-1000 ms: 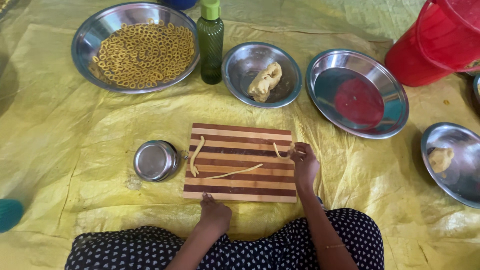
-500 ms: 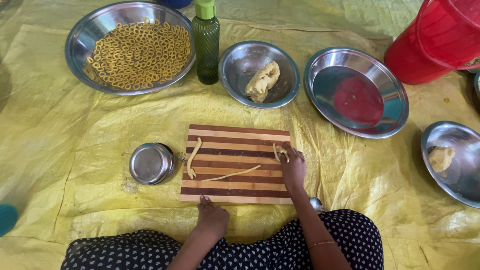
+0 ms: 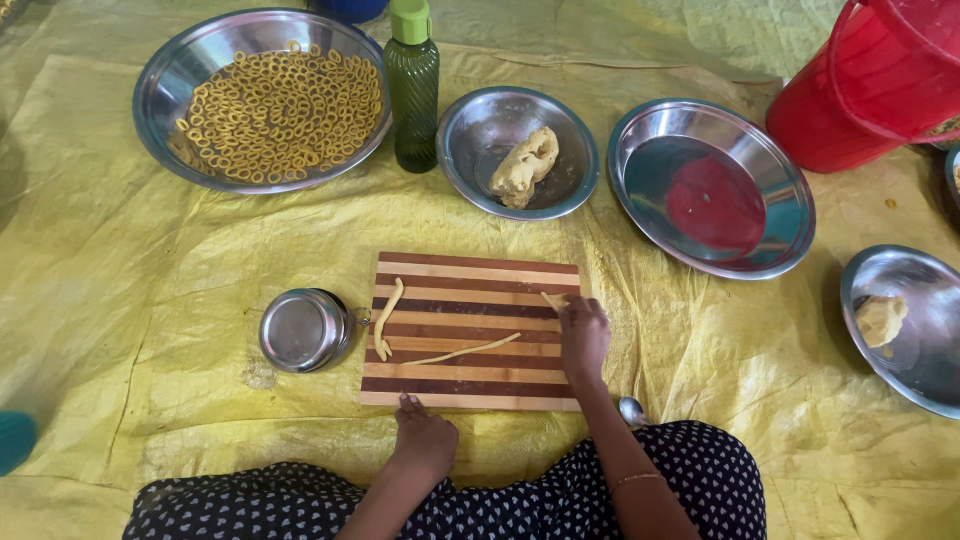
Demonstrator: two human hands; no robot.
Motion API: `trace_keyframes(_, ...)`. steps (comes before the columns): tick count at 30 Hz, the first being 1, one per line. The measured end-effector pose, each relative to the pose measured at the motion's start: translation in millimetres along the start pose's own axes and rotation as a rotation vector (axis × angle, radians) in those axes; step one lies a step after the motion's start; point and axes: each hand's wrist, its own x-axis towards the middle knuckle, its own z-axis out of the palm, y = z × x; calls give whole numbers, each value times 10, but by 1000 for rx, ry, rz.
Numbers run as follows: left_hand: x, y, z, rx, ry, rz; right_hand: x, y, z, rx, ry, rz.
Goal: The person rolls small pieces of dough into thin ropes on a wooden board, then joins the ends to form ring shapes. The formed rings are placed into a large metal bowl containing similar finished items.
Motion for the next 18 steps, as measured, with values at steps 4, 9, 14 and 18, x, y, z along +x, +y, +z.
trace_keyframes(4, -26, 1, -35, -7, -35, 3, 53, 93, -147, 49, 133, 3)
trace_keyframes(9, -32, 1, -56, -16, -25, -1, 32, -11, -211, 87, 1, 154)
trace_keyframes(14, -7, 13, 0, -19, -25, -12, 2, -148, -340, 63, 127, 38)
trace_keyframes(18, 21, 4, 12, -7, -39, -11, -87, -334, -465, 37, 56, 31)
